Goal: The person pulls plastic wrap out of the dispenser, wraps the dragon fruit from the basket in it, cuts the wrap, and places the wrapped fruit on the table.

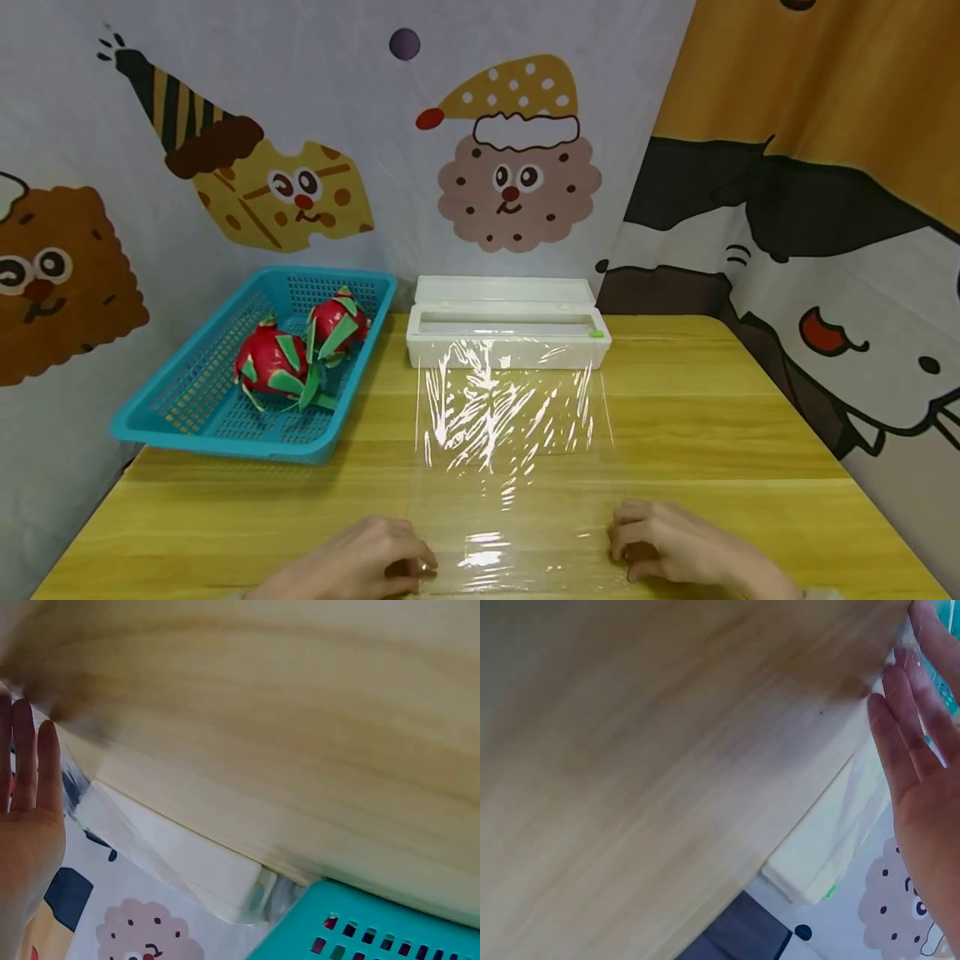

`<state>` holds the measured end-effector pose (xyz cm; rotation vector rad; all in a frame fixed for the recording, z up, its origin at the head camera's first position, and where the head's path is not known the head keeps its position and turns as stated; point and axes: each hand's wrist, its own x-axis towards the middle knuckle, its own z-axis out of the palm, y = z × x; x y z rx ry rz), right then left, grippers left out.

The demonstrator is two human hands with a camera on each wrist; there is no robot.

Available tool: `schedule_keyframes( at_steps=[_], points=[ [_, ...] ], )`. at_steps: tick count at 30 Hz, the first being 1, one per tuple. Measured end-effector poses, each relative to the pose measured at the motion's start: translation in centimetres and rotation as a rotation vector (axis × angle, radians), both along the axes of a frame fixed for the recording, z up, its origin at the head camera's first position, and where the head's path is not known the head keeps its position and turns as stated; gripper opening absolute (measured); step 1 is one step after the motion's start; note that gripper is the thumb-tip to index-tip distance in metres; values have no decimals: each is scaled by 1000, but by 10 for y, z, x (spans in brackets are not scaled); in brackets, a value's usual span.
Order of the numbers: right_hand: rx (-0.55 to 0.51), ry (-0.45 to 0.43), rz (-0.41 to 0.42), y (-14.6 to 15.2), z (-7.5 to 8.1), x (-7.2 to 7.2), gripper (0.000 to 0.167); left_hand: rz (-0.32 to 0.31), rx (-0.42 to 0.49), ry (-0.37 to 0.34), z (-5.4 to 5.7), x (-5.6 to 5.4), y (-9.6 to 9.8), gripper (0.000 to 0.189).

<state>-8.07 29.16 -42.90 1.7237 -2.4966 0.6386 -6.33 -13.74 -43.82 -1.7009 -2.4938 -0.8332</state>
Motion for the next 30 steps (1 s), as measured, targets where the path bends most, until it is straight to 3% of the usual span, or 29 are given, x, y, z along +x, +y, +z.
schedule_keyframes(
  at_steps=[3,6,9,12,15,18,21,25,30],
  points=[
    [27,74,-51,-1,1,2,28,-14,39,121,-2,-2,2,13],
    [75,142,-100,0,1,4,42,12,48,233,-3,-3,2,14],
    [135,231,-160,3,0,5,62,88,-12,347,-4,-1,1,30],
    [164,275,-191,6,-3,5,75,184,-103,416,-4,1,-1,55],
    [170,274,-181,8,-4,5,77,258,-175,442,-5,4,-3,70],
    [175,270,-156,10,-5,5,74,300,-216,447,-6,7,-5,73],
    [197,266,-151,12,-6,6,72,328,-250,406,-7,9,-6,73],
    [228,269,-180,12,-6,8,71,348,-272,374,-10,10,-8,73],
    [252,293,-255,12,-4,11,71,348,-277,431,-13,9,-9,72]
  ],
)
